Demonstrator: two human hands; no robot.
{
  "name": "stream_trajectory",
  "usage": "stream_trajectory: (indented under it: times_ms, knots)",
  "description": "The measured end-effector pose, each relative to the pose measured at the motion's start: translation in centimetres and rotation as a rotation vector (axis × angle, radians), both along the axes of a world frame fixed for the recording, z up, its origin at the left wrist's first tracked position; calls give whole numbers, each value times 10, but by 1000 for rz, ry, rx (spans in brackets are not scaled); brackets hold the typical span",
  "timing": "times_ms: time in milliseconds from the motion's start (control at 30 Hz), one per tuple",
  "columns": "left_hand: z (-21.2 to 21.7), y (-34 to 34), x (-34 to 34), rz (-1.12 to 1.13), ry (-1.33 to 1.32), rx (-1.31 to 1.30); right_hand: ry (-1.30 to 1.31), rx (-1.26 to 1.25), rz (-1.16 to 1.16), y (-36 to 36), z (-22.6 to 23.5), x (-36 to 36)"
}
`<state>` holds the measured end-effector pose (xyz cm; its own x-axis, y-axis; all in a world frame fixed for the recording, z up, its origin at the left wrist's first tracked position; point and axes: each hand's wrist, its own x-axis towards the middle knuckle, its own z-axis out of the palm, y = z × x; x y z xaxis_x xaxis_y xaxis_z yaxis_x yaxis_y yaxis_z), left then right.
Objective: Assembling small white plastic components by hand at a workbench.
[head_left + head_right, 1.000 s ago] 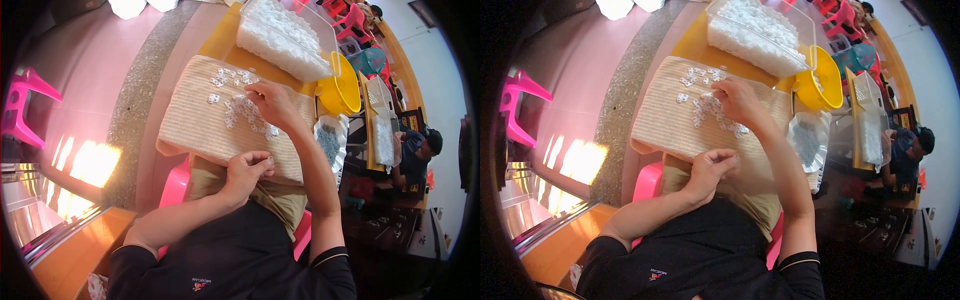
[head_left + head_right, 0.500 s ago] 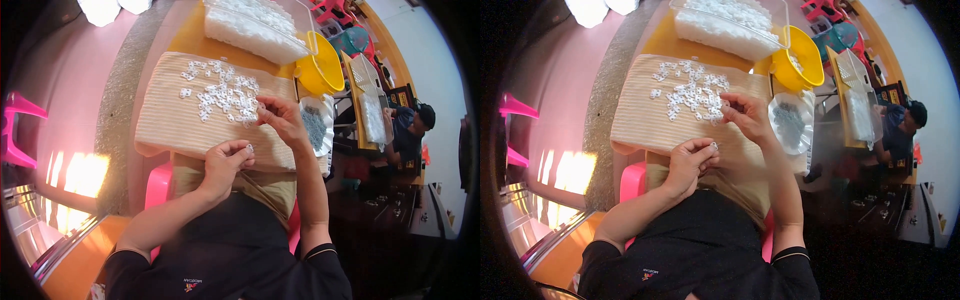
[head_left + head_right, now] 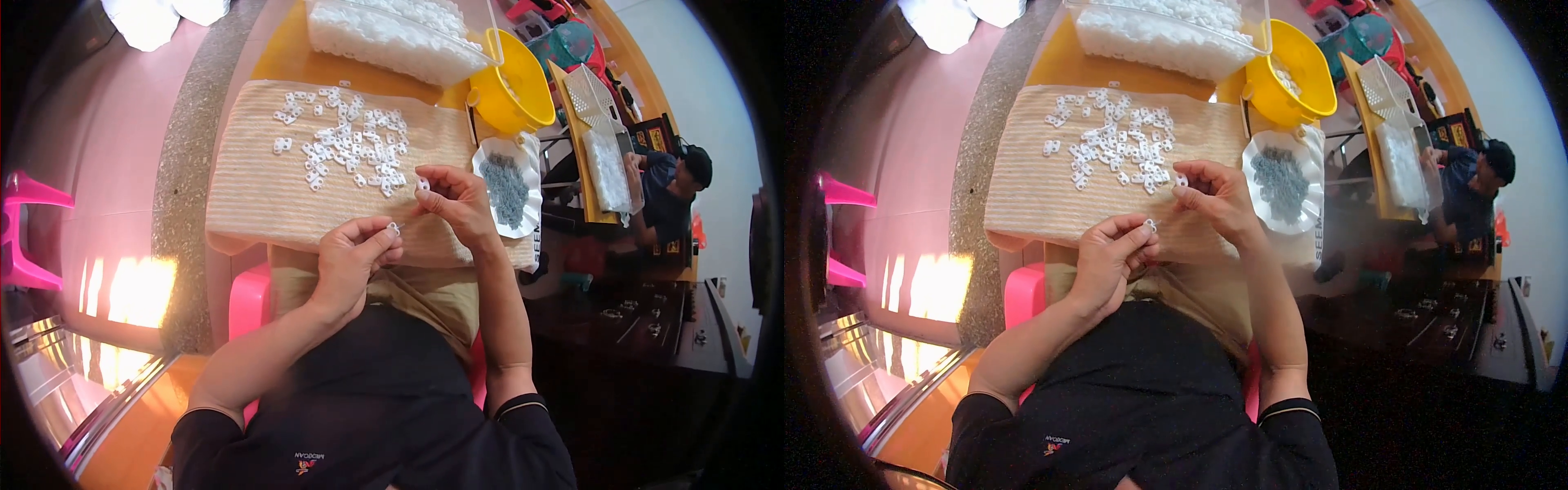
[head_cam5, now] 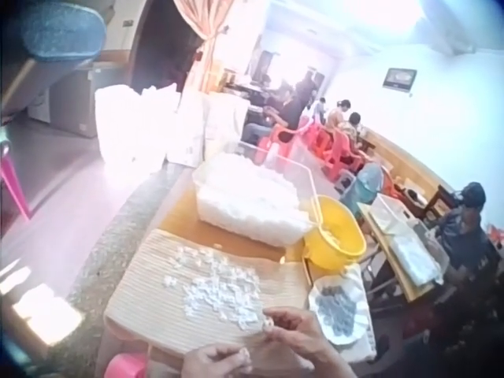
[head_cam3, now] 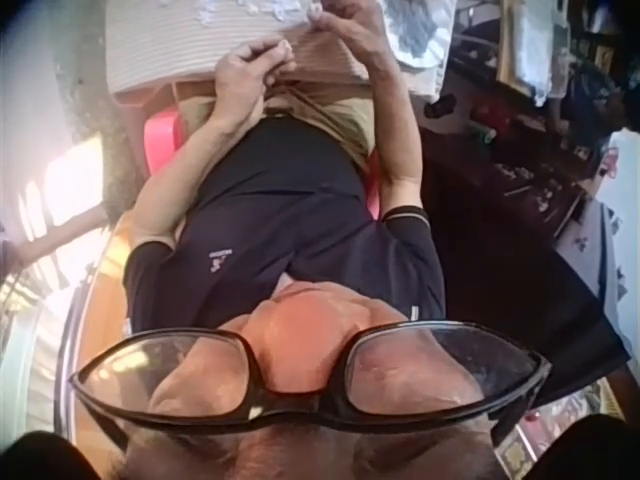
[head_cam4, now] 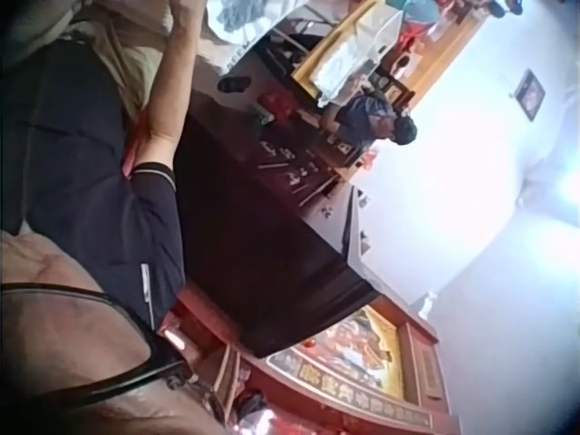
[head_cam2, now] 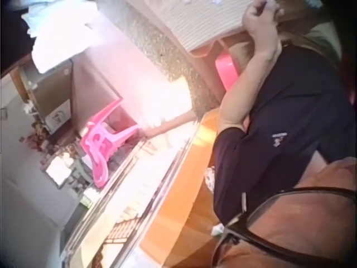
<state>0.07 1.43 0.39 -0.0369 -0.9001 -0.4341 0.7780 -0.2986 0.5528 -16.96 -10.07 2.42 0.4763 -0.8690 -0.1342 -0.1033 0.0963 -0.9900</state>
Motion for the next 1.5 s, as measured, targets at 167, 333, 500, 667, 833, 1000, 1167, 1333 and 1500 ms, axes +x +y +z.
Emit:
stream_trajectory:
  times_ms: [167, 333, 500, 667, 833, 1000, 1167, 1333, 1500]
  knots:
    - [1, 0, 1, 5, 19, -16, -65, -5, -36, 5, -5, -2]
    - [0, -1, 2, 1, 16, -12, -17, -20, -51, 8, -4, -4]
    - [-1, -1, 1, 1, 18, -13, -26, 3, -64, 10, -1, -7]
    - [0, -1, 1, 19, -1, -6, 37, -60, -59, 10, -4, -9]
    - [2, -1, 1, 18, -13, 2, 49, -91, -129, 13, -2, -6]
    - [0, -1, 2, 13, -23, 11, -8, -53, -139, 14, -6, -6]
    - [0, -2, 2, 17, -16, 9, 22, -39, -128, 18, -8, -7]
    - [-1, -2, 1, 20, 1, 7, -14, 6, -76, 22, -12, -10]
    - [0, -2, 2, 14, 9, 6, -17, 38, -63, 27, -14, -10]
